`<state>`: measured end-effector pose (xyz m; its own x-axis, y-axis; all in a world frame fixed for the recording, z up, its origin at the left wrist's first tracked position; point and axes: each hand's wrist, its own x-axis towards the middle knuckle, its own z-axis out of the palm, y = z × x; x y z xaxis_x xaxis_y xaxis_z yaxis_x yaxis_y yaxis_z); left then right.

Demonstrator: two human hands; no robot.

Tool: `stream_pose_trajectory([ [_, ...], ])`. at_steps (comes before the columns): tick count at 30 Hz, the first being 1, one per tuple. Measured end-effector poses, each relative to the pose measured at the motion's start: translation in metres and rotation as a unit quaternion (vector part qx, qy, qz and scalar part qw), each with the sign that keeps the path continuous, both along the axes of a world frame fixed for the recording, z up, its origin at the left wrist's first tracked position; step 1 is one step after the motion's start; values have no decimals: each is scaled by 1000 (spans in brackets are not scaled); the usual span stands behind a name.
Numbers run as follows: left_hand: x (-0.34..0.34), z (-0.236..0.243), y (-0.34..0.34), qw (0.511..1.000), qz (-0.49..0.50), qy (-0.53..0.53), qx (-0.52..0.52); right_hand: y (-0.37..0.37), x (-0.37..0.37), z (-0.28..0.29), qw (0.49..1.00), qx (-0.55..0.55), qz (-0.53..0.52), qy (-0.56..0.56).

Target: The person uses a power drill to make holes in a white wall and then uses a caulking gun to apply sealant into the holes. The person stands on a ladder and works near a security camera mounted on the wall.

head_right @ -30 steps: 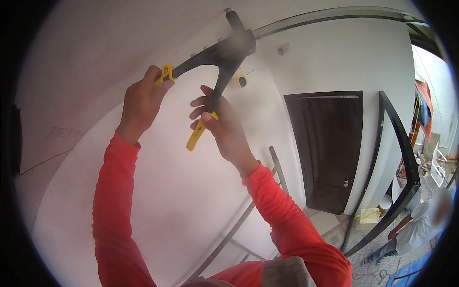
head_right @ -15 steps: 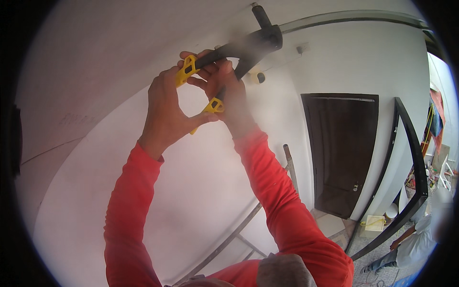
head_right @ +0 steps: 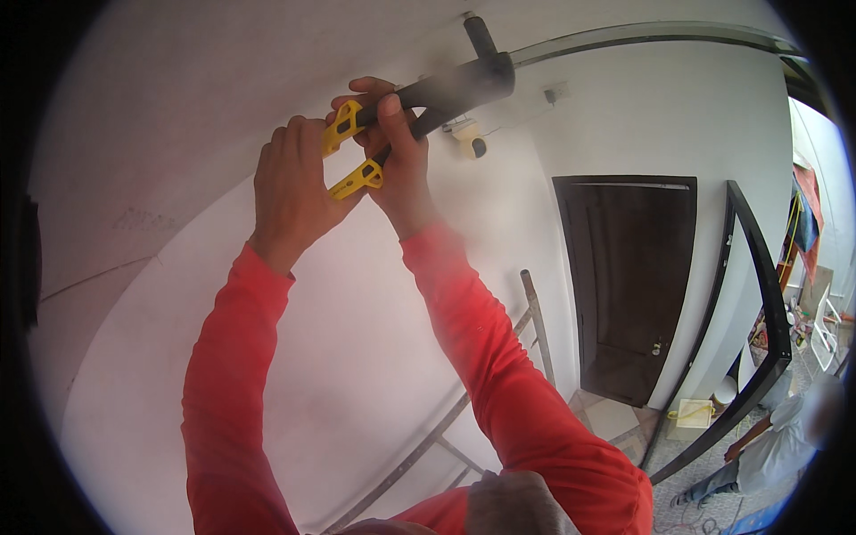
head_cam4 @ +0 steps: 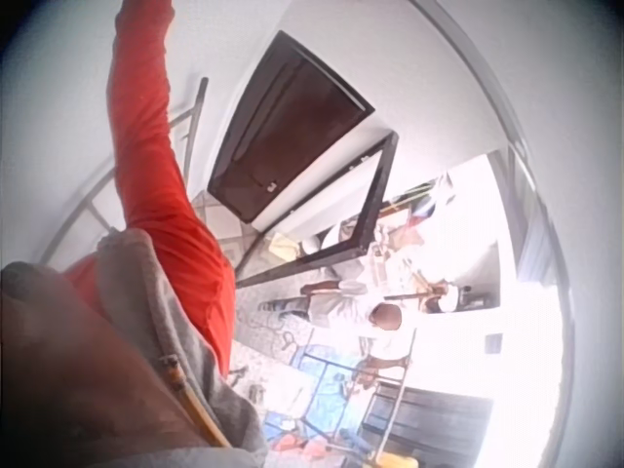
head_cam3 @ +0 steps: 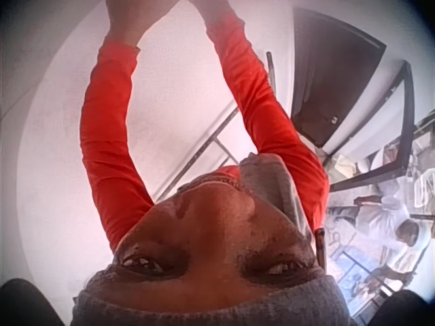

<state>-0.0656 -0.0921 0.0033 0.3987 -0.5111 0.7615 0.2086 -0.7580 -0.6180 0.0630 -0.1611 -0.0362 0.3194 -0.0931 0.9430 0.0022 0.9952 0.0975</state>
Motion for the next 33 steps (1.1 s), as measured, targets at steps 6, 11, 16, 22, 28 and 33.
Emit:
stream_pose_trajectory([
  [6, 3, 18, 4, 999, 0, -6, 36, 3, -10, 14, 996, 26, 51, 70],
  [11, 4, 30, 3, 999, 17, 50, -1, 6, -14, 16, 993, 19, 10, 120],
  [16, -15, -8, 20, 913, 4, 330, -242, 14, -10, -42, 996, -49, 47, 60],
  [22, -26, -111, 46, 831, -137, 279, -461, 27, -22, -144, 958, -228, 26, 173],
  [28, -49, -125, 78, 847, -70, 237, -471, 1, -6, -220, 897, -421, -21, 131],
  [33, -41, -158, 73, 865, -124, 205, -441, 28, -26, -220, 935, -339, 17, 105],
])
